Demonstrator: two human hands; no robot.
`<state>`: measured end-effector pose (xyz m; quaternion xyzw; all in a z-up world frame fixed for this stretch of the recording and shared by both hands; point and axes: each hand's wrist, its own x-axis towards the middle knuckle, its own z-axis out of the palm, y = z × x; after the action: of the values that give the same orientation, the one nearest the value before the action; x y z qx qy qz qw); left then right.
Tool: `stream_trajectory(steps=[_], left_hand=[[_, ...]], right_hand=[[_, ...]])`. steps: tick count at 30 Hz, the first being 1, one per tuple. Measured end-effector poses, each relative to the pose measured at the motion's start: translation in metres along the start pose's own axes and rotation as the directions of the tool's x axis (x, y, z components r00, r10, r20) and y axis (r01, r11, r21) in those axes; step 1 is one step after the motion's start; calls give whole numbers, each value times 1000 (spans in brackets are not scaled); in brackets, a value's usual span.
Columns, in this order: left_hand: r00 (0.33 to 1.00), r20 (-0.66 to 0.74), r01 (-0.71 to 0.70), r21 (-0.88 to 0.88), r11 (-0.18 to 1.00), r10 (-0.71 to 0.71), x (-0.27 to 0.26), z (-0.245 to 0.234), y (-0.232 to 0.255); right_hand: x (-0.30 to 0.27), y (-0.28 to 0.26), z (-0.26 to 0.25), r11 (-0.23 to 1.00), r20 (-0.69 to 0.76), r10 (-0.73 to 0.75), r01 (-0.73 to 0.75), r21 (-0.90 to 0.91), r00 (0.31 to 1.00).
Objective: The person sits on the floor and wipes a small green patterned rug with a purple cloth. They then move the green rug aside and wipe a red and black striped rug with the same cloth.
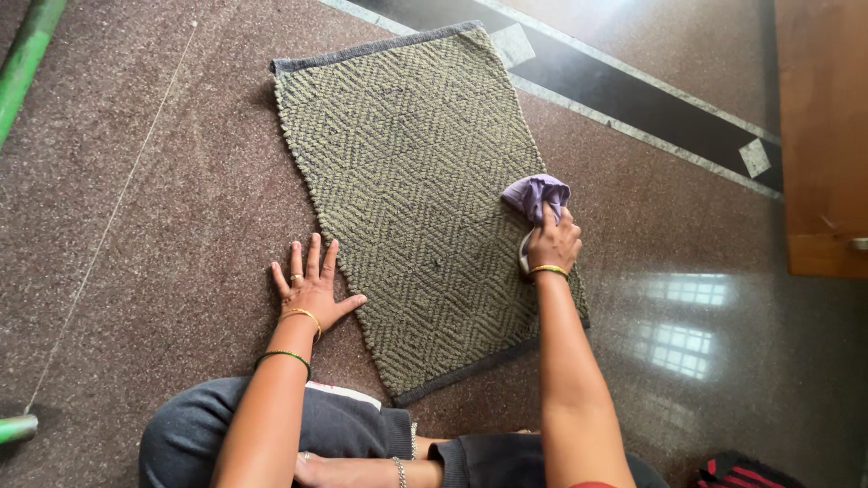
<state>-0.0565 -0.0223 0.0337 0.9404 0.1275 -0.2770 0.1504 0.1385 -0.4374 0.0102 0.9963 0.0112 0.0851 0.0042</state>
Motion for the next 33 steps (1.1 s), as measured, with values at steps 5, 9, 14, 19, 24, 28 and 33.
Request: stream_trajectory(steps=[5,9,14,19,24,28,33], left_hand=[[1000,2,0,16,1000,0,2,-1,0],[1000,5,-2,15,1000,2,1,0,0],[1000,-25,-12,-2,1000,12,2,4,-3],[1000,-4,-7,-3,1000,7,1,4,-2],[1000,3,-12,3,1000,12,3,0,-2],[1000,-6,-20,0,1000,20,-1,-1,-2],[1000,-11,-25,-10,1000,24,0,3,-3]], right_hand=[[-17,-27,-15,996,-12,-69,70,62,998],[-71,-79,-21,947,-120,-278,293,134,953],[-62,-44,-14,971,-98,-228,234,53,969],[-29,54,10,1000,4,20,-20,-18,1000],[-20,99,8,967,-60,248,-244,71,967],[-52,33,-32,971,-137,96,-63,230,986],[-113,-124,-62,870,38,-327,285,402,944]])
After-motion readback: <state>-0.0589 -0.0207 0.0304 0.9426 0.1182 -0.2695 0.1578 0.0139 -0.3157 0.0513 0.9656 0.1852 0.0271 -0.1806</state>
